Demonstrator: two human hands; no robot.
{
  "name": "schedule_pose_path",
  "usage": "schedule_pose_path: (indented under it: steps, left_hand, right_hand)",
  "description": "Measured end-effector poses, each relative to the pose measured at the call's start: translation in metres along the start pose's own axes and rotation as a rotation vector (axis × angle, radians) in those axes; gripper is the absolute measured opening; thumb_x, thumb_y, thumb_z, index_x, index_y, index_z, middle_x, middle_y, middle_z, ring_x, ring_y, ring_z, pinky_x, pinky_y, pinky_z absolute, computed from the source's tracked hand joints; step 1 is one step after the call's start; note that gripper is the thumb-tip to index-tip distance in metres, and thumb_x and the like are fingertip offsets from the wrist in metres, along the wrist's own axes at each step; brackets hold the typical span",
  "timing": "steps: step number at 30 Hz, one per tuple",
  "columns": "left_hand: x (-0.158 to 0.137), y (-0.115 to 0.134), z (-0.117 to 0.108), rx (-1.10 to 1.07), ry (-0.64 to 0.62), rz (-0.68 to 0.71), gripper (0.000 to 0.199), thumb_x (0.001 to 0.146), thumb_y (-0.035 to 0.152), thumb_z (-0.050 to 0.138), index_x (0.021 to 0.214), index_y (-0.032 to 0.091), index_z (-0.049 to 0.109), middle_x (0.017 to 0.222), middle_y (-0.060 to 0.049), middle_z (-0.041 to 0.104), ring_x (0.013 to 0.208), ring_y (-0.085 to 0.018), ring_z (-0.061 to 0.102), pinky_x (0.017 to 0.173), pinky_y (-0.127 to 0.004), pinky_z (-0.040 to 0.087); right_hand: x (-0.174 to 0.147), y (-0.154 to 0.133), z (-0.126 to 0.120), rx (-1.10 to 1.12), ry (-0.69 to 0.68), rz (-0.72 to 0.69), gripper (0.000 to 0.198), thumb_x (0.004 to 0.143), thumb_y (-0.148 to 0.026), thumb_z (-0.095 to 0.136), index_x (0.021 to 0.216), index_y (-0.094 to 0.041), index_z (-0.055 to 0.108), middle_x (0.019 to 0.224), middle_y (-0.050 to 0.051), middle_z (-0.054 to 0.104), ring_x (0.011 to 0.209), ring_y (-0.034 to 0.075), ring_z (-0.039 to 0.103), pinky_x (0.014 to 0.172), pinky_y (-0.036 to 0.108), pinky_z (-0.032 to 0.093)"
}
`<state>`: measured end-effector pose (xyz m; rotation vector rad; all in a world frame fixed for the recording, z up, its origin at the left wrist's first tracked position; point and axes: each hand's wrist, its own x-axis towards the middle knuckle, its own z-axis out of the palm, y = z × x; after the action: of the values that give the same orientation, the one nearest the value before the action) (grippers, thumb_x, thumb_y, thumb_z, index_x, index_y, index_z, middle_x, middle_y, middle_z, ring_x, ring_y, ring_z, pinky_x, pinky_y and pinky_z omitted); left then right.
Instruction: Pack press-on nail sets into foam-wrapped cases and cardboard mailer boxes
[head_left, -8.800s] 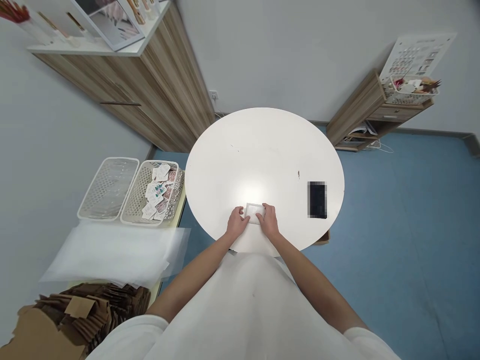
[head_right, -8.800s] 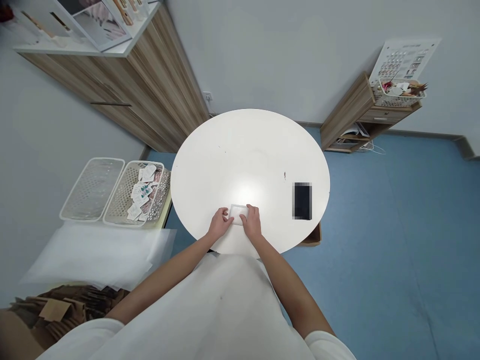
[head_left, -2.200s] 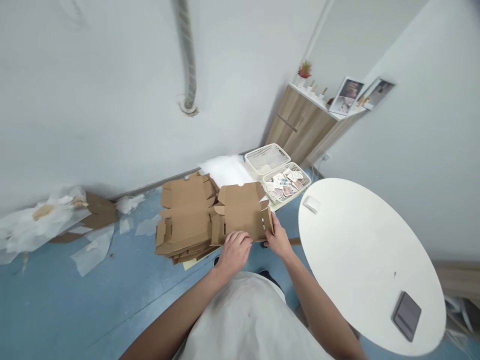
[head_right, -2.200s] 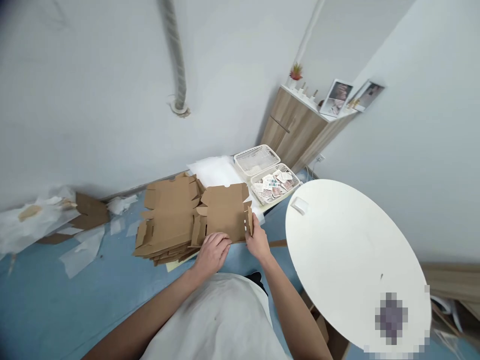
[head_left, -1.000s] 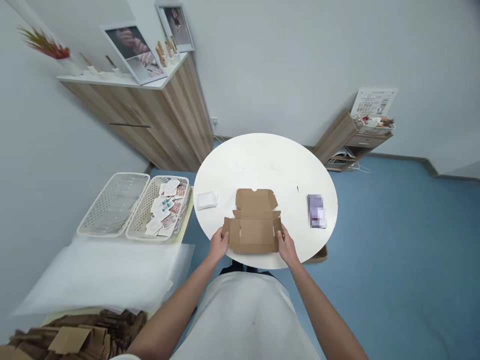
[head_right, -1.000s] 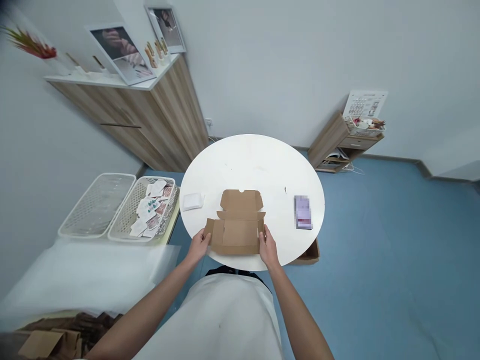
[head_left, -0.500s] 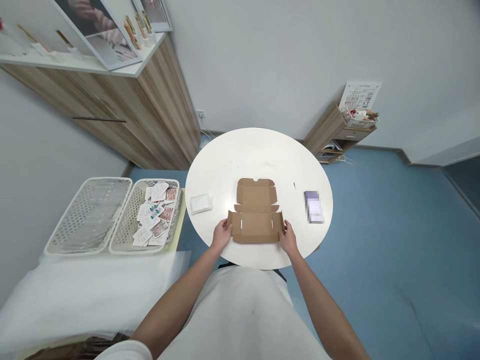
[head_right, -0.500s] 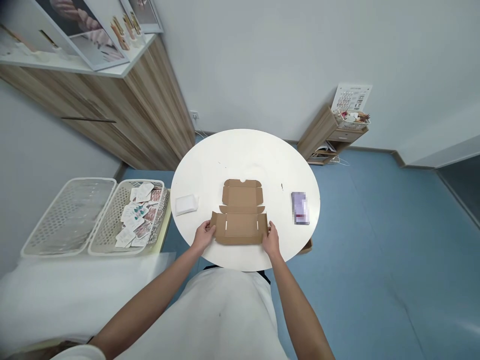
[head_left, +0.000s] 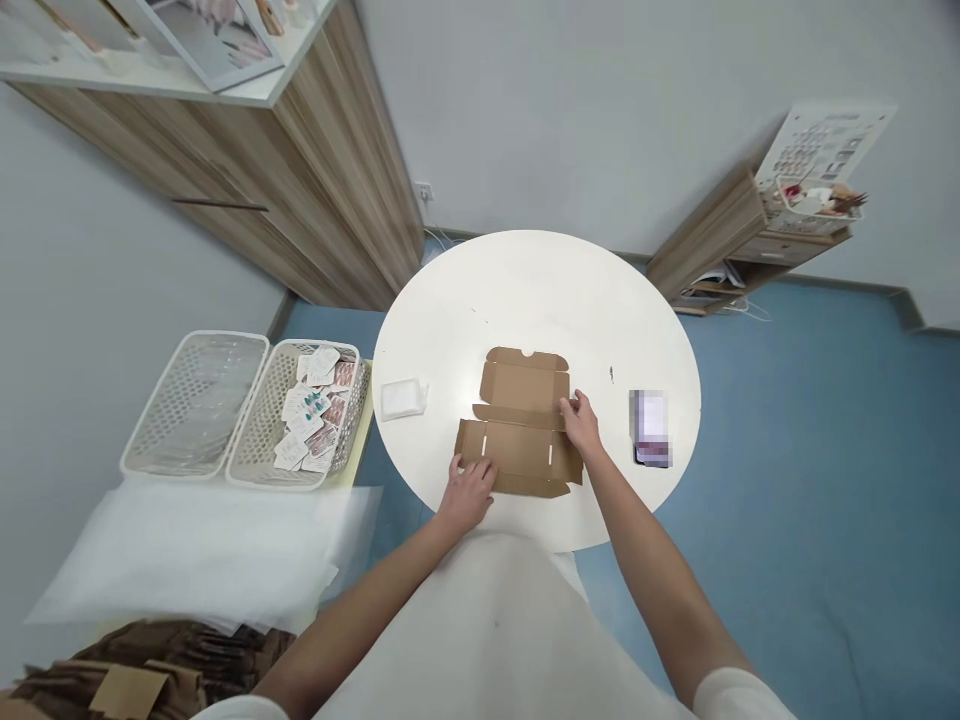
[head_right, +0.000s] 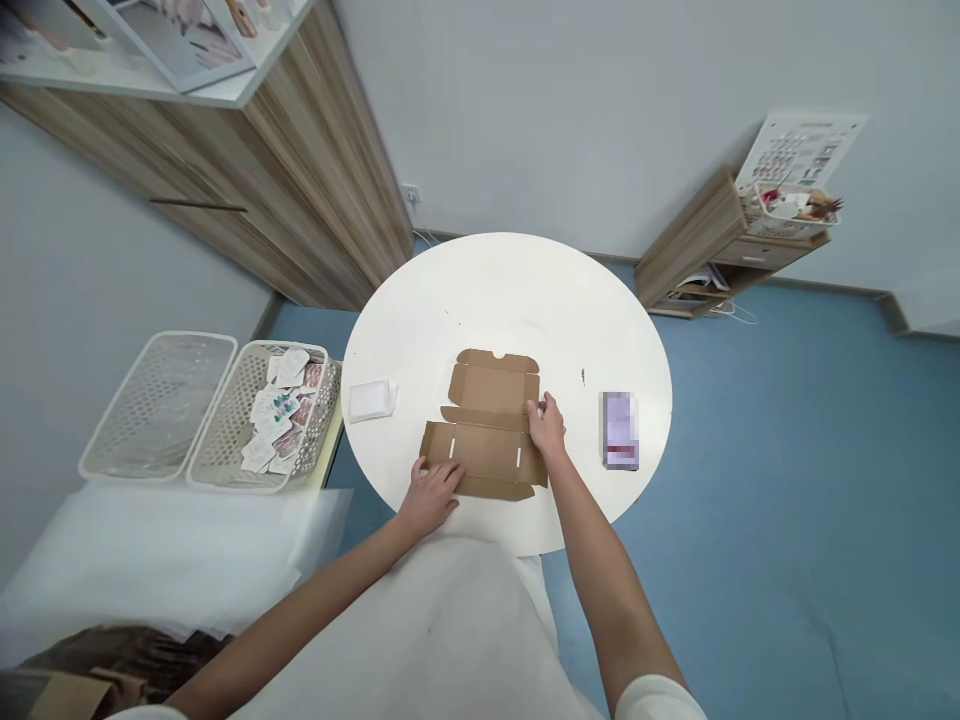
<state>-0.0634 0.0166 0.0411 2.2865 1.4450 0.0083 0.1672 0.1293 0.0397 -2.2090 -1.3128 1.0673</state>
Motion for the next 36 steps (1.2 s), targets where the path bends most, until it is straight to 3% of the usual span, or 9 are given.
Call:
schedule_pose_path:
  steps: [6,12,19,22,25,27,29,33,36]
  left_hand:
    - [0.014,-0.003,0.006,0.081,-0.023,-0.066,0.045,0.072,0.003,0.039,0.114,0.02,0.046,0.104,-0.008,0.056,0.089,-0.02,0.054,0.097,-0.049,0.017]
    - [0.027,-0.004,0.0,0.122,0.059,-0.15,0.062,0.074,0.018,0.047,0.132,0.015,0.027,0.127,-0.017,0.04,0.113,-0.026,0.042,0.091,-0.038,0.03]
    - [0.038,0.002,-0.019,0.25,0.03,-0.121,0.086,0.066,0.031,0.058,0.137,0.014,0.014,0.144,-0.013,0.015,0.131,-0.031,0.008,0.102,-0.047,0.011]
    - [0.039,0.005,-0.022,0.284,-0.033,-0.074,0.093,0.059,0.029,0.062,0.137,0.014,0.013,0.144,-0.011,0.013,0.132,-0.03,-0.003,0.102,-0.05,0.007]
    - [0.032,0.005,-0.02,0.288,-0.077,-0.037,0.093,0.057,0.027,0.062,0.137,0.014,0.015,0.143,-0.011,0.018,0.132,-0.029,-0.005,0.102,-0.051,0.004]
    - [0.024,0.003,-0.017,0.281,-0.081,-0.018,0.09,0.058,0.025,0.061,0.136,0.015,0.017,0.142,-0.011,0.02,0.132,-0.029,-0.003,0.102,-0.052,0.003]
    - [0.016,0.001,-0.014,0.271,-0.079,-0.008,0.087,0.059,0.025,0.059,0.136,0.015,0.019,0.142,-0.012,0.022,0.132,-0.029,-0.001,0.102,-0.052,0.003]
    - [0.008,-0.002,-0.01,0.257,-0.068,0.013,0.085,0.059,0.024,0.06,0.134,0.014,0.022,0.14,-0.014,0.025,0.131,-0.031,0.003,0.101,-0.053,0.004]
    - [0.005,-0.001,-0.009,0.25,-0.01,0.037,0.086,0.057,0.022,0.061,0.134,0.016,0.023,0.14,-0.014,0.025,0.131,-0.031,0.007,0.101,-0.052,0.006]
  right_hand:
    - [0.021,0.002,0.01,-0.029,-0.005,0.007,0.038,0.079,-0.033,0.034,0.116,-0.025,0.043,0.084,0.0,0.062,0.083,0.018,0.055,0.087,0.04,0.029]
    - [0.016,0.008,0.004,-0.031,-0.037,-0.104,0.041,0.078,-0.03,0.034,0.118,-0.024,0.043,0.068,-0.004,0.058,0.072,0.015,0.054,0.084,0.036,0.03]
    - [-0.008,0.008,-0.003,-0.094,-0.054,-0.179,0.042,0.076,-0.027,0.036,0.117,-0.022,0.046,0.063,-0.006,0.055,0.066,0.013,0.053,0.087,0.035,0.027]
    - [-0.022,0.009,-0.001,-0.147,-0.066,-0.193,0.042,0.077,-0.026,0.035,0.118,-0.023,0.046,0.063,-0.005,0.056,0.068,0.014,0.054,0.087,0.036,0.027]
    - [-0.04,0.012,0.002,-0.223,-0.067,-0.201,0.043,0.08,-0.026,0.031,0.121,-0.023,0.042,0.072,-0.002,0.06,0.074,0.015,0.056,0.087,0.037,0.028]
    - [-0.055,0.015,0.004,-0.315,-0.009,-0.248,0.048,0.08,-0.031,0.034,0.127,-0.022,0.035,0.094,0.006,0.061,0.092,0.02,0.054,0.089,0.04,0.026]
    - [-0.073,0.02,0.007,-0.437,0.047,-0.365,0.065,0.076,-0.041,0.043,0.133,-0.02,0.022,0.125,0.013,0.045,0.116,0.027,0.039,0.093,0.045,0.021]
    - [-0.106,0.034,0.021,-0.667,-0.186,-0.634,0.099,0.061,-0.055,0.057,0.137,-0.021,0.004,0.144,0.011,0.013,0.131,0.03,0.009,0.099,0.046,0.009]
    - [-0.118,0.042,0.031,-0.725,-0.276,-0.626,0.104,0.059,-0.05,0.062,0.137,-0.022,0.0,0.145,0.008,0.009,0.132,0.029,0.003,0.101,0.047,0.006]
